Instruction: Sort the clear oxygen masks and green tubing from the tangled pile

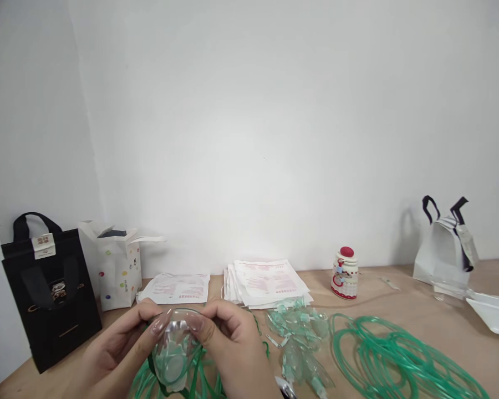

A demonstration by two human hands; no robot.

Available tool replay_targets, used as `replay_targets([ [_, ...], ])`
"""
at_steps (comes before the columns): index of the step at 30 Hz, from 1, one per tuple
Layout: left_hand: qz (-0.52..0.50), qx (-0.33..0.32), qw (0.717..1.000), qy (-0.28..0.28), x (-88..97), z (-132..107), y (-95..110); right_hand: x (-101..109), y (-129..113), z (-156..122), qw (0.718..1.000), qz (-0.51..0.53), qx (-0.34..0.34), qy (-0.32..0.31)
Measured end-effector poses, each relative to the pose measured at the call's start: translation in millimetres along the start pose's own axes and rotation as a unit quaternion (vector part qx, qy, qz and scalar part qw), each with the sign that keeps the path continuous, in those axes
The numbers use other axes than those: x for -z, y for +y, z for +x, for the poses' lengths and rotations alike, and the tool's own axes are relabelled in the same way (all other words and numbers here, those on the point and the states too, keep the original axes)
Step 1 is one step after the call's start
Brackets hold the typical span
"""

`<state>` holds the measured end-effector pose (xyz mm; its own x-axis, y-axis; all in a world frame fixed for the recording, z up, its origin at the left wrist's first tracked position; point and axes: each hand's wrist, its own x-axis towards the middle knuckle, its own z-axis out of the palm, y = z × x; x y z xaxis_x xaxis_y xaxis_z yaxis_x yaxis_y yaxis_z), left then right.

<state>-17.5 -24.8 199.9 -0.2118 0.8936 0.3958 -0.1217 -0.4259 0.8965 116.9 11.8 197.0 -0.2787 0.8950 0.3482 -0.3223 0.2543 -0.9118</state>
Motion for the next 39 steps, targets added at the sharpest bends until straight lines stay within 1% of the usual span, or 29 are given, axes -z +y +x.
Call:
replay_targets([
  [2,0.008,-0.011,1.000,-0.006,0.1,1,0,0,1,1,1.000,-0.005,0.002,0.003],
  [6,0.015,-0.017,0.999,-0.025,1.0,2,0,3,3,2,1.000,-0.002,0.009,-0.026],
  [9,0.022,-0.017,0.999,-0.032,1.2,1,0,5,2,3,0.999,-0.026,0.018,-0.036],
  [13,0.029,-0.031,0.998,-0.035,1.6,1,-2,4,2,1,0.998,-0.054,0.031,-0.016],
  [15,0.024,-0.028,0.998,-0.049,2.7,2,-4,2,2,0,0.998,-0.050,0.038,-0.002],
  [18,-0.016,0.010,0.997,-0.073,5.7,8,-9,1,3,-1,0.999,-0.033,0.040,0.019],
  [19,-0.039,0.028,0.996,-0.070,6.9,11,-12,1,4,-1,0.999,-0.030,0.038,0.021],
  [22,-0.092,0.077,0.992,-0.038,10.2,19,-19,3,5,0,0.999,-0.029,0.033,0.011],
  [25,-0.096,0.106,0.989,-0.044,12.2,24,-24,4,5,1,0.999,-0.018,0.033,0.014],
  [27,-0.100,0.102,0.988,-0.059,12.4,24,-25,3,3,1,0.999,-0.009,0.034,0.018],
  [30,-0.111,0.072,0.989,-0.069,11.0,18,-22,2,1,0,1.000,-0.004,0.027,0.007],
  [34,-0.079,0.040,0.995,-0.035,7.3,6,-13,2,-1,0,1.000,-0.002,0.010,-0.004],
  [39,-0.012,0.028,1.000,-0.002,3.6,-3,-1,-1,-3,-2,1.000,0.009,0.003,0.002],
])
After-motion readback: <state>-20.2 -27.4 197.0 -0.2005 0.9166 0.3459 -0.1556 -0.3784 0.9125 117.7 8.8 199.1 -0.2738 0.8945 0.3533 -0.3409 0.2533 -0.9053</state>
